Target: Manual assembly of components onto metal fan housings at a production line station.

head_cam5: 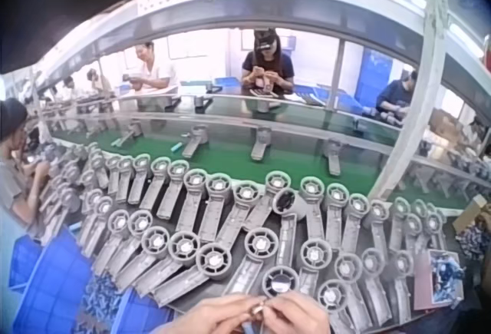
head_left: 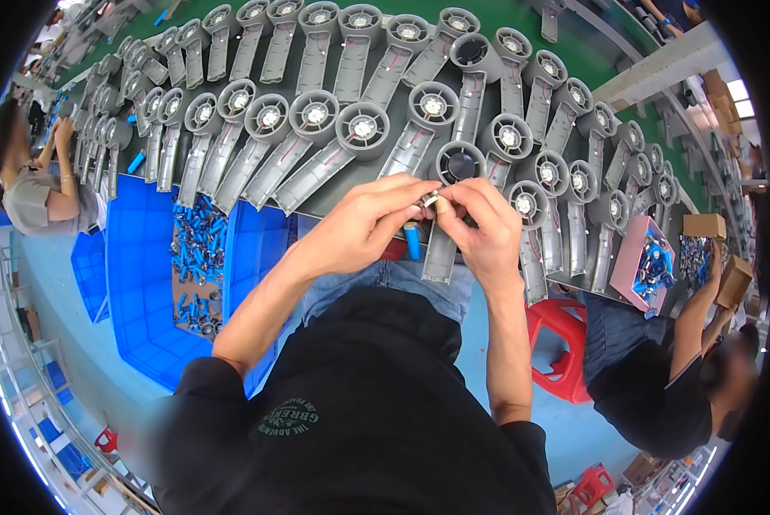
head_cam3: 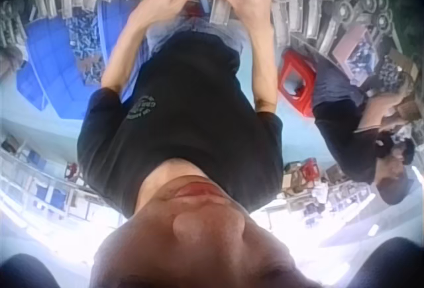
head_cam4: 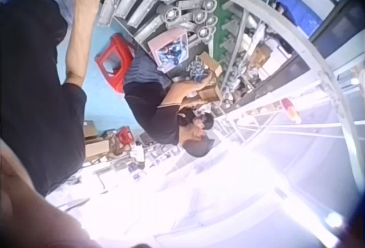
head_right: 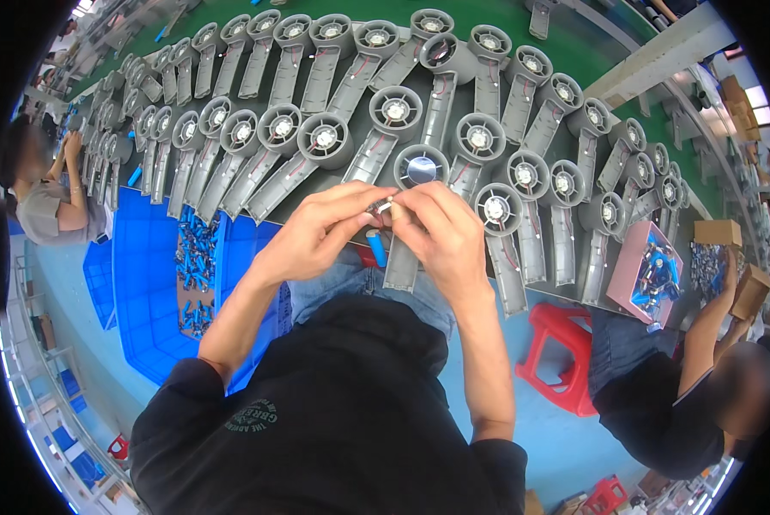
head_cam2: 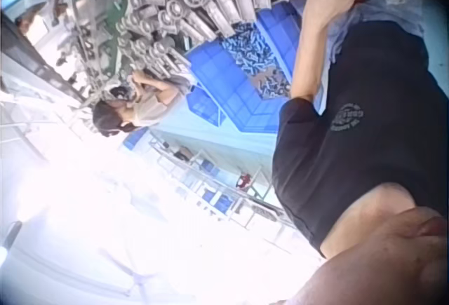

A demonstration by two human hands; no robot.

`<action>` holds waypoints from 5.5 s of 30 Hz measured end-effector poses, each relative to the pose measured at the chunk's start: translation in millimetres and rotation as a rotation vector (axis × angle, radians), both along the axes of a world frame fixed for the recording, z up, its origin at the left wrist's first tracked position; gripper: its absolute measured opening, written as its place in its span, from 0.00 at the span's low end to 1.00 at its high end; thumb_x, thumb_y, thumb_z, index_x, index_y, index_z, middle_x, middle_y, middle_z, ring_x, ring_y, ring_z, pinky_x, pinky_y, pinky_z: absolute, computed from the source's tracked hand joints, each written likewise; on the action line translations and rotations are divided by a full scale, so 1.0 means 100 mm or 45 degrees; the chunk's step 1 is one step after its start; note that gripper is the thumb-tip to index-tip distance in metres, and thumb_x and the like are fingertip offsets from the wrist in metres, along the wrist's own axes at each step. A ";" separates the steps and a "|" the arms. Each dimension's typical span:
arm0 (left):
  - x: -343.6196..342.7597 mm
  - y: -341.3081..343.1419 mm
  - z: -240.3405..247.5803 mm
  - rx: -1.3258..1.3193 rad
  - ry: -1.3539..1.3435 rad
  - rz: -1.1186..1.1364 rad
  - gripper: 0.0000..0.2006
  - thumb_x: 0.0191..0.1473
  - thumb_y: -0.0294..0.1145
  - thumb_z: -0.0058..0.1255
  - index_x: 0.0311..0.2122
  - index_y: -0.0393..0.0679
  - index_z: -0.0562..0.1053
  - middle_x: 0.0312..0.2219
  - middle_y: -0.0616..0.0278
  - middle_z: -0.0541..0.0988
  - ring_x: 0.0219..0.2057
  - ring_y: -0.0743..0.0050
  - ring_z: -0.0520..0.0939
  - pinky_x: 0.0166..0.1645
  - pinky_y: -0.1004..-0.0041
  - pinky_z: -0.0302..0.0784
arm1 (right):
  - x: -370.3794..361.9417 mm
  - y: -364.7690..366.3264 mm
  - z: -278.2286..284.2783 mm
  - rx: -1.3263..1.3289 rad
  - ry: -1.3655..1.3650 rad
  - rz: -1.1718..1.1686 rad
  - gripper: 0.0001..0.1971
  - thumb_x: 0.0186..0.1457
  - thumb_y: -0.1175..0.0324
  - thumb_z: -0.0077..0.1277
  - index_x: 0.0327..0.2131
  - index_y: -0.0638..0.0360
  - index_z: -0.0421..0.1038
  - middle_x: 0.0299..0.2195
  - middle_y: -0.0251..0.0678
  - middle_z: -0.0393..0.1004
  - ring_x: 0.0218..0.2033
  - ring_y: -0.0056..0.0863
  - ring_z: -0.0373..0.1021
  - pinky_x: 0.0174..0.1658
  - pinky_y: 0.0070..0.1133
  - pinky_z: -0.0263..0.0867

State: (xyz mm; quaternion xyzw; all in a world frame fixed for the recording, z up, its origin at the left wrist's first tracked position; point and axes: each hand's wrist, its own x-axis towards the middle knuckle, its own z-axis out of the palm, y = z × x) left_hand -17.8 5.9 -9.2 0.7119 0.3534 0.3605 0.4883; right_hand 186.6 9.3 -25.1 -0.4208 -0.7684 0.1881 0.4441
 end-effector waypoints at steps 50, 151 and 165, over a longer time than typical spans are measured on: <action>-0.52 4.01 0.65 0.733 0.544 0.820 0.32 0.48 0.46 0.62 0.54 0.35 0.72 0.46 0.44 0.80 0.46 0.55 0.82 0.52 0.63 0.74 | 1.60 0.67 1.46 -0.566 -0.406 -0.899 0.18 0.58 0.58 0.54 0.38 0.66 0.77 0.25 0.44 0.78 0.27 0.30 0.75 0.34 0.26 0.68; 0.23 -0.15 0.01 -0.021 0.047 0.521 0.16 0.56 0.21 0.54 0.50 0.38 0.76 0.31 0.57 0.83 0.30 0.76 0.83 0.37 0.76 0.78 | -0.19 -0.18 -0.01 -0.024 0.083 -0.327 0.07 0.52 0.77 0.59 0.36 0.64 0.75 0.32 0.33 0.75 0.20 0.17 0.67 0.23 0.16 0.63; 0.27 -0.14 -0.14 0.258 0.015 0.498 0.16 0.53 0.16 0.55 0.48 0.35 0.77 0.46 0.49 0.81 0.44 0.66 0.84 0.48 0.74 0.80 | -0.15 -0.13 0.06 -0.110 0.083 -0.306 0.06 0.53 0.76 0.59 0.35 0.63 0.75 0.30 0.32 0.74 0.20 0.15 0.66 0.22 0.15 0.60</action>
